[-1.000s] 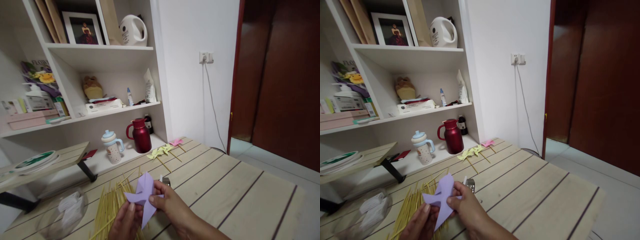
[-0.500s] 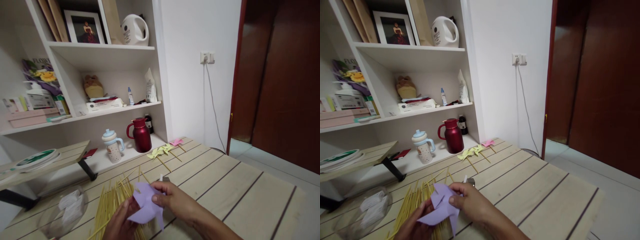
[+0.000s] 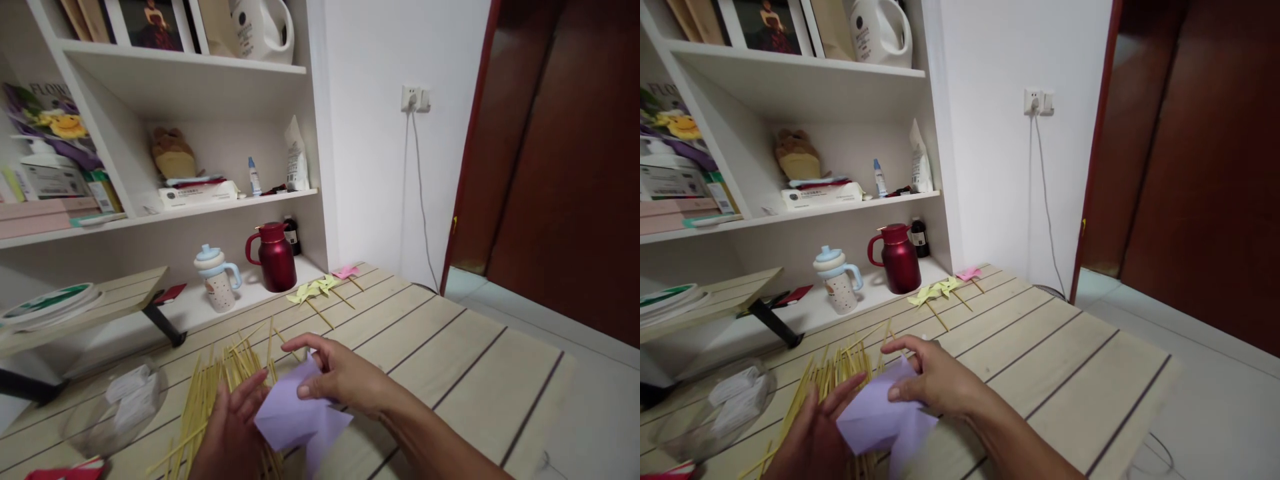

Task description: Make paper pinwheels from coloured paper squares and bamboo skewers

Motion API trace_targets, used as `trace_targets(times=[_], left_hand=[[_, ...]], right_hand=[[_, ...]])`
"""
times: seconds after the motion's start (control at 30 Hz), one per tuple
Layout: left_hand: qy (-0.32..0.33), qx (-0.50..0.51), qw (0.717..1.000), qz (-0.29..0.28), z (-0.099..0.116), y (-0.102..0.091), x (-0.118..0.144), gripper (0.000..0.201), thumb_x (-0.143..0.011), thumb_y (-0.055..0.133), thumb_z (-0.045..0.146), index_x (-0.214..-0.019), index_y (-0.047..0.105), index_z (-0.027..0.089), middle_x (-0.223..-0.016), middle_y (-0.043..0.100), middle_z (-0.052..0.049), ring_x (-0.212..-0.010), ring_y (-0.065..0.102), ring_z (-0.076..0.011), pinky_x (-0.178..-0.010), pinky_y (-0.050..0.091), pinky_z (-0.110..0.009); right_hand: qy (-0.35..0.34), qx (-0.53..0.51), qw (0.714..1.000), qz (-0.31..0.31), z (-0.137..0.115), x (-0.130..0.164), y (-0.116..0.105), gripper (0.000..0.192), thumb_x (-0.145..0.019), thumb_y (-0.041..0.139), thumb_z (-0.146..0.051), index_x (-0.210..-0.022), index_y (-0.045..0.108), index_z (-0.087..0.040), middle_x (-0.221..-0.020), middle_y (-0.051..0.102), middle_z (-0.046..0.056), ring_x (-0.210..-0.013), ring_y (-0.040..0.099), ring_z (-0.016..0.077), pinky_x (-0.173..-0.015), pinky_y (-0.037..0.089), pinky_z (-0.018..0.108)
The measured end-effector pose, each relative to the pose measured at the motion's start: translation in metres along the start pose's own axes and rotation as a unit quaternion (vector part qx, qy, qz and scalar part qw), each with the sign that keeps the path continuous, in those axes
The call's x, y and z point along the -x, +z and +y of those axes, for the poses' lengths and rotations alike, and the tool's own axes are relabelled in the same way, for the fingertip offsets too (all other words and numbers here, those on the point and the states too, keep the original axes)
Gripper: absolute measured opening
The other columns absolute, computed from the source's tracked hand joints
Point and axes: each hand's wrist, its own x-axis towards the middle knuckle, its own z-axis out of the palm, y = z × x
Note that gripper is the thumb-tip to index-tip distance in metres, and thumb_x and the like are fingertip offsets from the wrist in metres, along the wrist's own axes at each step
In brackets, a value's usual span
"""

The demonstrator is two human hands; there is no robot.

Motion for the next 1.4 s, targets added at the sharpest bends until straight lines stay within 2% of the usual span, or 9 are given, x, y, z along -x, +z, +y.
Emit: trace_targets(times=[0.23, 0.37, 0.5, 0.7, 0.83, 1.0, 1.13, 1.23, 1.4], left_hand=[[-0.056, -0.134, 0.989, -0.034, 0.003, 0.008, 0.012, 0.052, -0.071, 0.069, 0.058, -0.097, 0.075, 0.014, -0.094, 0.076, -0.013, -0.091, 0.068, -0.0308, -0.082, 0.051, -0.042], [-0.001, -0.287, 0.958, -0.015, -0.005, 0.021, 0.019, 0.029, -0.061, 0.083, 0.041, -0.079, 0.078, 0.019, -0.075, 0.076, -0.005, -0.071, 0.064, -0.0208, -0.067, 0.048, -0.030], [0.006, -0.323, 0.946, -0.021, -0.008, 0.022, 0.017, 0.021, -0.060, 0.084, 0.037, -0.065, 0.075, 0.018, -0.060, 0.069, -0.001, -0.057, 0.056, -0.0137, -0.057, 0.042, -0.024], [-0.002, -0.313, 0.946, -0.086, -0.005, 0.019, 0.017, 0.039, -0.058, 0.084, 0.047, -0.083, 0.079, 0.017, -0.079, 0.077, -0.008, -0.070, 0.065, -0.0213, -0.067, 0.047, -0.030], [0.026, -0.377, 0.926, -0.017, -0.008, 0.016, 0.014, 0.026, -0.061, 0.083, 0.040, -0.067, 0.077, 0.015, -0.062, 0.071, -0.004, -0.058, 0.057, -0.0160, -0.059, 0.043, -0.026], [0.042, -0.192, 0.978, 0.075, -0.007, 0.013, 0.010, 0.023, -0.069, 0.081, 0.030, -0.080, 0.074, 0.011, -0.075, 0.075, -0.008, -0.067, 0.065, -0.0160, -0.062, 0.051, -0.025], [0.049, -0.062, 0.988, 0.135, -0.005, 0.013, 0.008, 0.019, -0.067, 0.080, 0.011, -0.081, 0.067, 0.012, -0.077, 0.075, -0.011, -0.067, 0.071, -0.0180, -0.059, 0.055, -0.025], [0.056, -0.022, 0.987, 0.146, -0.005, 0.008, 0.004, 0.024, -0.067, 0.078, 0.007, -0.086, 0.065, 0.014, -0.085, 0.076, -0.012, -0.072, 0.073, -0.0200, -0.062, 0.057, -0.026], [0.062, -0.034, 0.991, 0.117, -0.011, -0.001, -0.002, 0.027, -0.061, 0.083, 0.019, -0.084, 0.070, 0.020, -0.085, 0.076, -0.010, -0.087, 0.073, -0.0297, -0.066, 0.058, -0.031]], right_hand=[[0.046, 0.079, 0.992, -0.087, -0.006, 0.005, -0.006, 0.084, -0.061, 0.087, -0.019, -0.136, 0.049, -0.026, -0.063, 0.057, -0.008, -0.052, 0.049, 0.0085, -0.049, 0.036, 0.019], [0.031, 0.120, 0.990, -0.063, -0.005, 0.007, 0.000, 0.076, -0.061, 0.086, -0.024, -0.131, 0.056, -0.027, -0.063, 0.056, -0.008, -0.054, 0.048, 0.0097, -0.050, 0.035, 0.020], [0.010, 0.126, 0.991, -0.039, -0.001, 0.005, 0.002, 0.066, -0.062, 0.084, -0.018, -0.123, 0.063, -0.027, -0.059, 0.051, -0.009, -0.051, 0.042, 0.0079, -0.046, 0.030, 0.019], [0.014, 0.064, 0.997, -0.038, 0.000, 0.003, 0.004, 0.061, -0.063, 0.082, -0.020, -0.121, 0.063, -0.025, -0.063, 0.057, -0.008, -0.050, 0.046, 0.0076, -0.047, 0.034, 0.019], [-0.030, 0.028, 0.999, 0.031, -0.004, 0.002, 0.009, 0.046, -0.076, 0.075, -0.034, -0.120, 0.064, -0.024, -0.073, 0.061, -0.004, -0.056, 0.048, 0.0090, -0.052, 0.034, 0.021], [-0.106, -0.045, 0.970, 0.216, 0.000, -0.004, 0.010, 0.040, -0.086, 0.059, -0.055, -0.106, 0.064, -0.021, -0.099, 0.063, 0.004, -0.083, 0.060, 0.0178, -0.074, 0.043, 0.030], [-0.125, -0.039, 0.968, 0.214, 0.009, -0.007, 0.016, 0.031, -0.074, 0.076, -0.043, -0.081, 0.056, -0.020, -0.102, 0.062, 0.003, -0.086, 0.058, 0.0179, -0.075, 0.041, 0.028], [-0.122, -0.072, 0.973, 0.182, 0.015, -0.008, 0.025, 0.033, -0.068, 0.080, -0.035, -0.086, 0.056, -0.022, -0.103, 0.060, 0.003, -0.084, 0.057, 0.0174, -0.075, 0.043, 0.029], [-0.054, -0.135, 0.981, 0.129, 0.028, -0.013, 0.036, 0.092, -0.044, 0.091, -0.025, -0.127, 0.050, -0.027, -0.100, 0.057, 0.003, -0.082, 0.062, 0.0200, -0.076, 0.049, 0.034]])
